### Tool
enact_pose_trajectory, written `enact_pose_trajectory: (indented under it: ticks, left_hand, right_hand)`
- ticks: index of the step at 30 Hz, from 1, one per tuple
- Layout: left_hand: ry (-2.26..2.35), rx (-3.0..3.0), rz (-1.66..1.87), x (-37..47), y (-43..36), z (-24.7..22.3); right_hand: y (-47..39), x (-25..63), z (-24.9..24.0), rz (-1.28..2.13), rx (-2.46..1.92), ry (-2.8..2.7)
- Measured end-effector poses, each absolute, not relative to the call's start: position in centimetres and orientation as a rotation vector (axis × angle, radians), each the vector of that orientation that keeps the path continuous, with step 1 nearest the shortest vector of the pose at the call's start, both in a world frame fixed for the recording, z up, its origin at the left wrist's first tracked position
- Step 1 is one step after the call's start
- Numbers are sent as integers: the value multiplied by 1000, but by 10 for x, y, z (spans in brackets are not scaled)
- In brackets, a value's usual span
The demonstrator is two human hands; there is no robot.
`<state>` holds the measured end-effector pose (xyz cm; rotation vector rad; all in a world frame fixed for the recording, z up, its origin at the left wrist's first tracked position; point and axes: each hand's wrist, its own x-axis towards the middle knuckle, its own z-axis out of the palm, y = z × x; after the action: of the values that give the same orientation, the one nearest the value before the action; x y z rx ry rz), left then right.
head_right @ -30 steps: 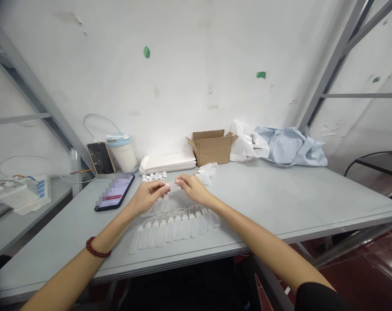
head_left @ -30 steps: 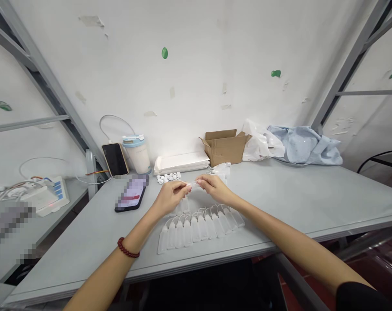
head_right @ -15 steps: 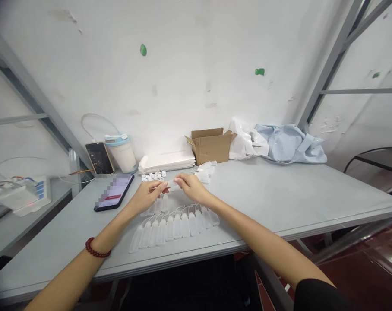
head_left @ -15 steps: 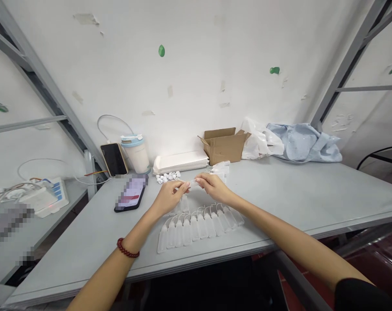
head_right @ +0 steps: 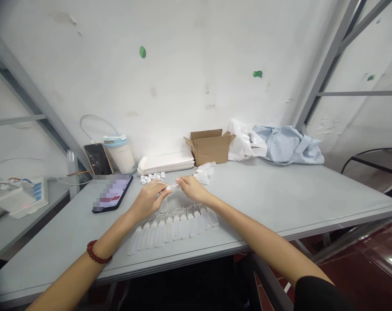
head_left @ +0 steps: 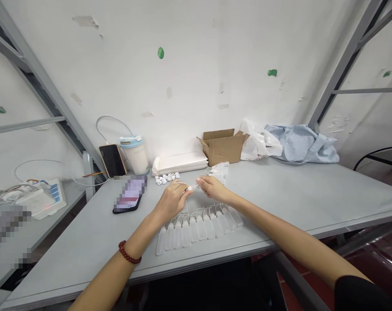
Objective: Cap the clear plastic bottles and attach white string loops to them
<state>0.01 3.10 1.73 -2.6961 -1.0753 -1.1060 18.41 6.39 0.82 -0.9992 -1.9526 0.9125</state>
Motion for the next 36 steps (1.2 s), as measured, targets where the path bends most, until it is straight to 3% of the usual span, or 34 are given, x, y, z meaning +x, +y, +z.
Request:
enact_pose_trajectory:
  ticks: [5,14,19,28,36]
  left_hand:
    - [-1189,-2694,-1142,2,31,17]
    - [-1700,-2874,-1425,2,32,25]
    - [-1877,-3064,-1404,-1,36,26]
    - [-1802,-2989,-1479,1,30,28]
    - [-1527,-2828,-1289,3,24,31]
  right_hand:
    - [66,187,14,903,-981,-1942]
    - [59,191,17,423,-841,-2183]
    - [61,187,7,297,-797,-2217]
    - [53,186,19,562,-864,-2178]
    - [52,188,21,862,-872,-2037]
